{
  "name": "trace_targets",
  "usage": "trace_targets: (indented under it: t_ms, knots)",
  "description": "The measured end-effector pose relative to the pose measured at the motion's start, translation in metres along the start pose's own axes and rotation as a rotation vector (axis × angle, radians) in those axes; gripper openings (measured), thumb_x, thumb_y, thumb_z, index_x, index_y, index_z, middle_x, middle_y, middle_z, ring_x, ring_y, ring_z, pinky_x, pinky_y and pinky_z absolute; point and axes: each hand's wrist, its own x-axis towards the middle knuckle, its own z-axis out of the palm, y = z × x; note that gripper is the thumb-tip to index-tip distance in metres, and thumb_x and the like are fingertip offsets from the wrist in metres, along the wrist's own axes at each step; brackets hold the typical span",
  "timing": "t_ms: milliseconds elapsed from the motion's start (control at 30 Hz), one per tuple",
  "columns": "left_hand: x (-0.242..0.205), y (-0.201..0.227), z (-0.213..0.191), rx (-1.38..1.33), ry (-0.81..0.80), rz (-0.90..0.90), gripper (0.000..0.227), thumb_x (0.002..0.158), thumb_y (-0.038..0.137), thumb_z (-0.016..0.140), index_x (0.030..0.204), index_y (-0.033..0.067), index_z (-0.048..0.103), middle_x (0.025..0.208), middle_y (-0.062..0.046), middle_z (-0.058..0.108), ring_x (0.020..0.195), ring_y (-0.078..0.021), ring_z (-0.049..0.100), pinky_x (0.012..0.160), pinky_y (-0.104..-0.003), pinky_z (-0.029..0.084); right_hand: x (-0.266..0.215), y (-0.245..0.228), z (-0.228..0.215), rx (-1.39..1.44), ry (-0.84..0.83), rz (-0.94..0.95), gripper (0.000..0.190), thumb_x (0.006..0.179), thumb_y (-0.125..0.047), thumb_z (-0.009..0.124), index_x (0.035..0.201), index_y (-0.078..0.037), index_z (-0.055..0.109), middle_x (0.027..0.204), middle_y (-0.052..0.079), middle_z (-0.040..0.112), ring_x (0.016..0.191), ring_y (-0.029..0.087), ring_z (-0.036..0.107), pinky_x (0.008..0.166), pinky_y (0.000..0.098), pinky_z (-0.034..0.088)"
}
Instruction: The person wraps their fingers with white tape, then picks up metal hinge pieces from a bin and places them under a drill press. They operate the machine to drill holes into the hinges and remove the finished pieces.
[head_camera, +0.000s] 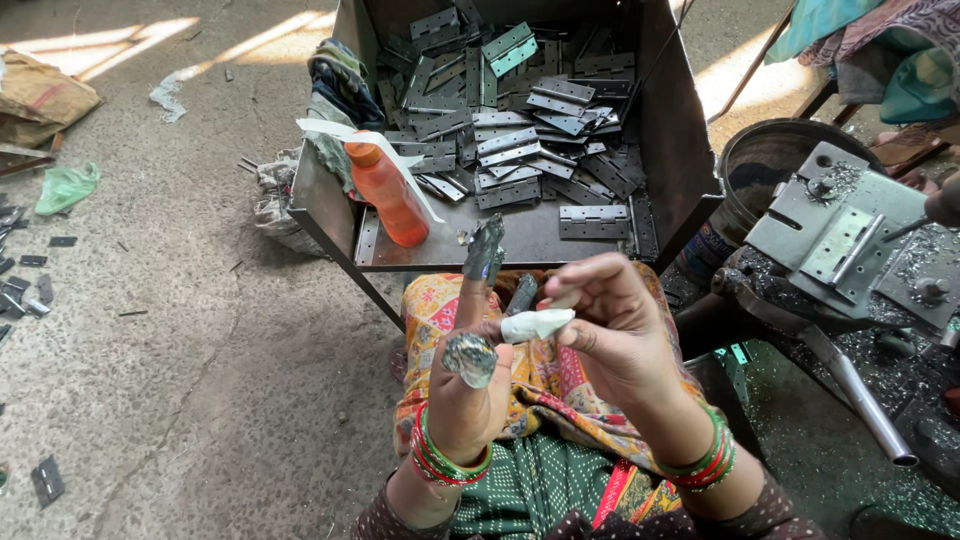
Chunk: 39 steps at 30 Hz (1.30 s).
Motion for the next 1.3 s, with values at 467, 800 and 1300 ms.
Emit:
trace_targets:
  t_ms: [467,800,1300]
  knots:
    - [-0.015,-0.028,0.034,-0.123,0.033,0.043,0.05,0.104,0.024,0.067,0.142,-0.0043,0.052,0.147,-0.013,0.055,0.138,-0.0262,0.053,0.124,-0.047,0.037,-0.001,0.031,0.008,-1.225,0.068,-0.945,0.016,0.102,0.003,0.064,0.117,0.0,0.064,0.115,0.011,0.053,0.107,0.023,0.064,0.095,0.039,0.061]
    - [-0.004,-0.021,0.021,-0.105,0.118,0.062,0.051,0.101,0.035,0.062,0.133,-0.0034,0.049,0.158,-0.003,0.041,0.142,-0.0225,0.046,0.122,-0.043,0.032,-0.004,0.02,0.031,-0.005,0.089,-0.031,0.071,0.106,-0.054,0.04,0.144,0.005,0.051,0.128,0.017,0.063,0.123,0.027,0.058,0.114,0.0423,0.043]
    - [-0.02,-0.051,-0.025,-0.332,0.169,-0.117,0.051,0.101,0.051,0.054,0.128,0.0096,0.063,0.139,-0.003,0.06,0.132,-0.0184,0.054,0.115,-0.037,0.042,0.007,0.026,0.023,-0.089,-0.086,0.072,0.041,0.105,-0.04,0.046,0.108,-0.001,0.055,0.108,0.014,0.059,0.109,0.025,0.055,0.104,0.0422,0.042]
